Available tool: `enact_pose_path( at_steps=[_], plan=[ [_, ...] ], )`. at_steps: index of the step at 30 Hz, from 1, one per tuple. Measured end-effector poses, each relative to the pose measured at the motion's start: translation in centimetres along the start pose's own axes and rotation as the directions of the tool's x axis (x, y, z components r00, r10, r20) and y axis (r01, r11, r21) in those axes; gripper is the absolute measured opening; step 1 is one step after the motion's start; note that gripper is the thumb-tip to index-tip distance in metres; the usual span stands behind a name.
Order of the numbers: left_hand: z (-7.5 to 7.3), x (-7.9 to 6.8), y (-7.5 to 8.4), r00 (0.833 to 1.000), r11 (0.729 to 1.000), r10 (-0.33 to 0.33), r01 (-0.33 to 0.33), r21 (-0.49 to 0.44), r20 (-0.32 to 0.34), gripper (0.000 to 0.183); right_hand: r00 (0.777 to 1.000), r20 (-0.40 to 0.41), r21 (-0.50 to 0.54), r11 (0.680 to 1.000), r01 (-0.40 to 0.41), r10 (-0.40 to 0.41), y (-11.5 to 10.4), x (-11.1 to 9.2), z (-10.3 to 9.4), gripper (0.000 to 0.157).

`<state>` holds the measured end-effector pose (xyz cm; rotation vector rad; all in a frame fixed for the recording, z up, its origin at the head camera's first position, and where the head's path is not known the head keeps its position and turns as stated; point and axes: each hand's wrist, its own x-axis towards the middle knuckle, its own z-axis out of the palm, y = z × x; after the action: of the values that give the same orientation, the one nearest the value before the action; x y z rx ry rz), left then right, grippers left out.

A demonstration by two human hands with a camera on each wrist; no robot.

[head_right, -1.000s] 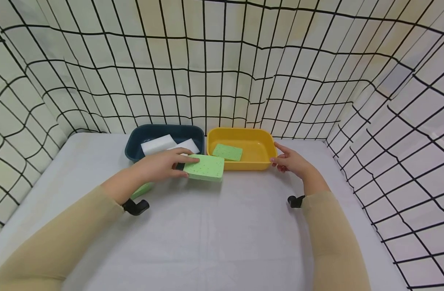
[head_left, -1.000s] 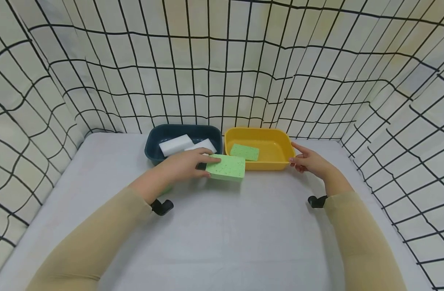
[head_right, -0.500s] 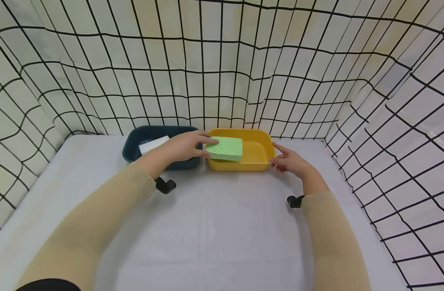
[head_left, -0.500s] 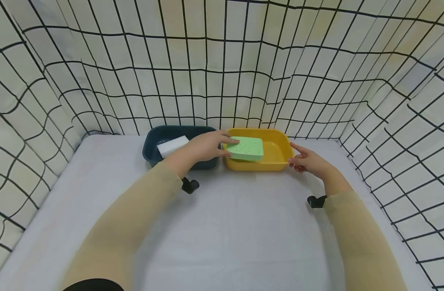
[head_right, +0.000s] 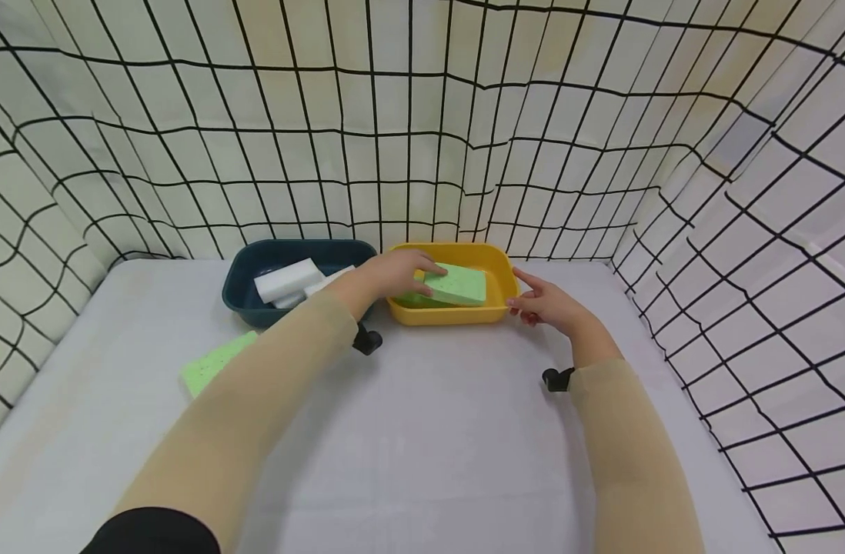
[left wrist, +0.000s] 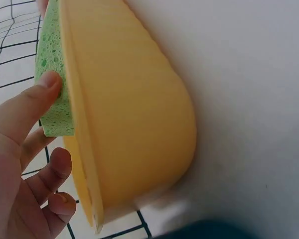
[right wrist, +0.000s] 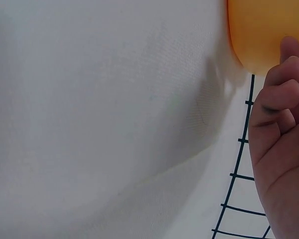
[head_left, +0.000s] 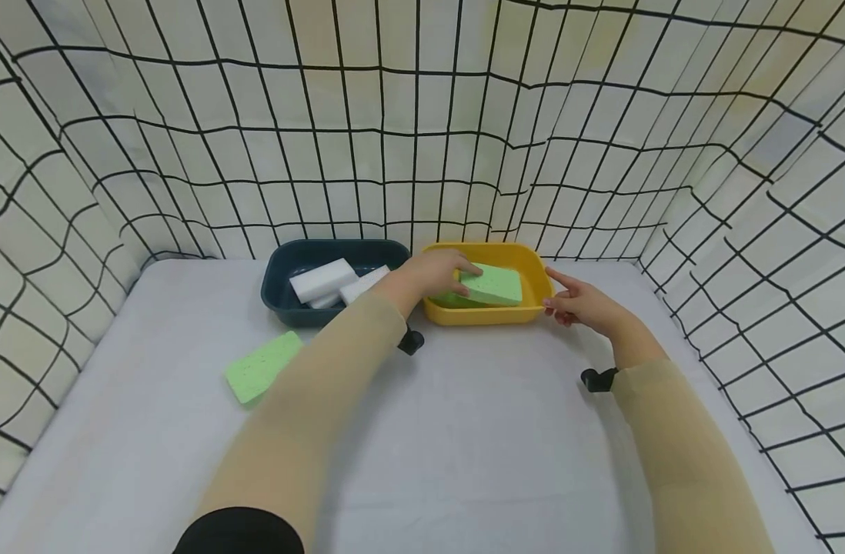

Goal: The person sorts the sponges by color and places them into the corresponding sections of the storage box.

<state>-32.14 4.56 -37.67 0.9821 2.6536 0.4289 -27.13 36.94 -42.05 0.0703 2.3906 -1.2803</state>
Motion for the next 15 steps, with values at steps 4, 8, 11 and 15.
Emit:
enact_pose_path(
  at_steps=[4,8,11,15],
  plan=[
    [0.7,0.8,0.5,1.000,0.999,-0.015,0.016,-0.038,0.026,0.050,1.000,-0.002,0.008,1.000,-0.002,0.002,-0.1,0.0,0.1,0.080],
    [1.0,1.4,0.9,0.999,0.998,-0.018,0.021,-0.054,0.050,0.050,1.000,0.001,0.005,1.000,0.000,0.000,-0.2,0.0,0.1,0.079],
    [1.0,1.7,1.3,0.997,0.998,-0.038,0.041,-0.043,0.060,0.050,1.000,0.003,0.004,1.000,0.002,-0.002,-0.2,-0.1,0.1,0.079],
    [1.0,1.9,1.7,0.995,0.997,-0.068,0.070,-0.029,0.068,0.051,1.000,-0.003,0.014,1.000,-0.004,0.004,-0.1,0.1,0.1,0.079]
  ],
)
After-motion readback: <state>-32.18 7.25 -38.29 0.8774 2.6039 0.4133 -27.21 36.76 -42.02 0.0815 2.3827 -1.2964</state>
